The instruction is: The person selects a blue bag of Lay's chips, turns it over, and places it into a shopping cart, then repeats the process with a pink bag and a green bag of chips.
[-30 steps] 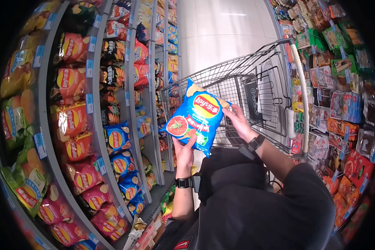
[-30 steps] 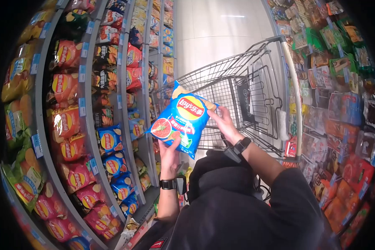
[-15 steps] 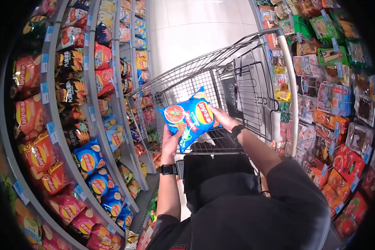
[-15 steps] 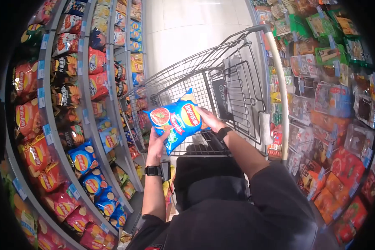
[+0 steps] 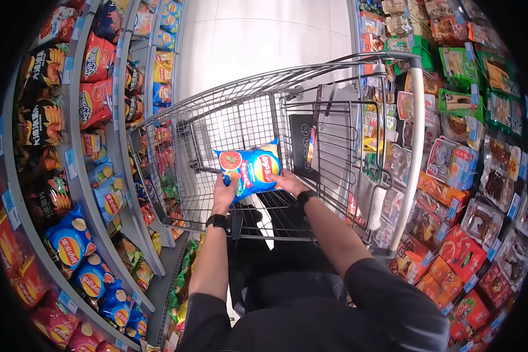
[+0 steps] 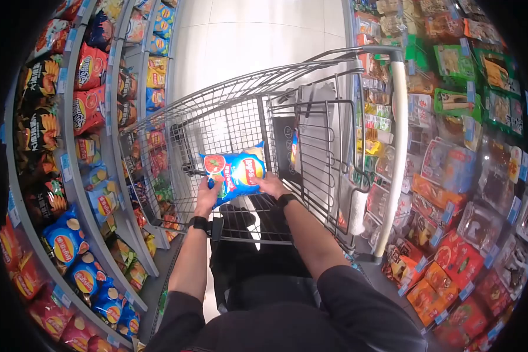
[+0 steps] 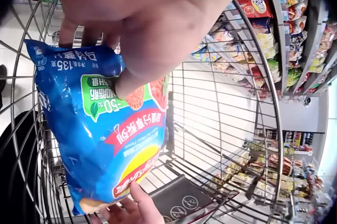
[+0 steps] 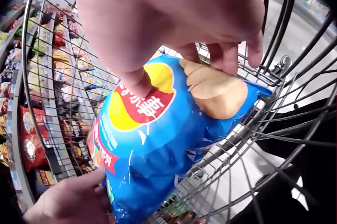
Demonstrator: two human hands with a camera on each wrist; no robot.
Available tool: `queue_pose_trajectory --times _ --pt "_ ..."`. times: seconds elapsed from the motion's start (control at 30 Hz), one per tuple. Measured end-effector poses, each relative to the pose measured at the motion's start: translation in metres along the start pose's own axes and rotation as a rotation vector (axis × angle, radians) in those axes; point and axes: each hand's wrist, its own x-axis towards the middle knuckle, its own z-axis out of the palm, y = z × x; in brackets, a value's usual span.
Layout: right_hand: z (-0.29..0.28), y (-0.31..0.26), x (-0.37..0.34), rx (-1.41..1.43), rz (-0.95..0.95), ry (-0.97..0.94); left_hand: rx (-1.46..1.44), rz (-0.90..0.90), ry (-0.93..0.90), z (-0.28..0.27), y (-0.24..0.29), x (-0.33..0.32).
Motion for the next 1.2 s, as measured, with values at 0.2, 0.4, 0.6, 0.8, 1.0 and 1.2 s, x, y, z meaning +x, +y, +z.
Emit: queue_pose_trajectory --times 0.2,0.4,0.6,0.8,1.0,1.2 --pt "0.000 -0.031 -0.022 0.098 0.102 0.098 0.170 -0.048 -0.080 0.022 -0.009 0.016" --pt "0.009 0.007 0.017 0.117 0.008 0.242 0.285 -0.115 -0.276 0.042 -0.021 0.027" --pt "0.019 0.036 0.036 -0.113 0.135 0.194 0.257 -0.142 -0.438 0.067 -0.049 0.038" --pt "0.005 0.019 0.008 -0.120 0.209 0.161 0.469 -0.149 -0.353 0.076 -0.049 0.035" --pt "0.019 0.023 0.024 -0.362 0.176 0.170 0.291 -0.084 -0.357 0.036 -0.024 0.010" --pt "0.049 0.008 0.020 -0.683 -0.127 0.137 0.280 -0.030 -0.519 0.032 -0.016 0.019"
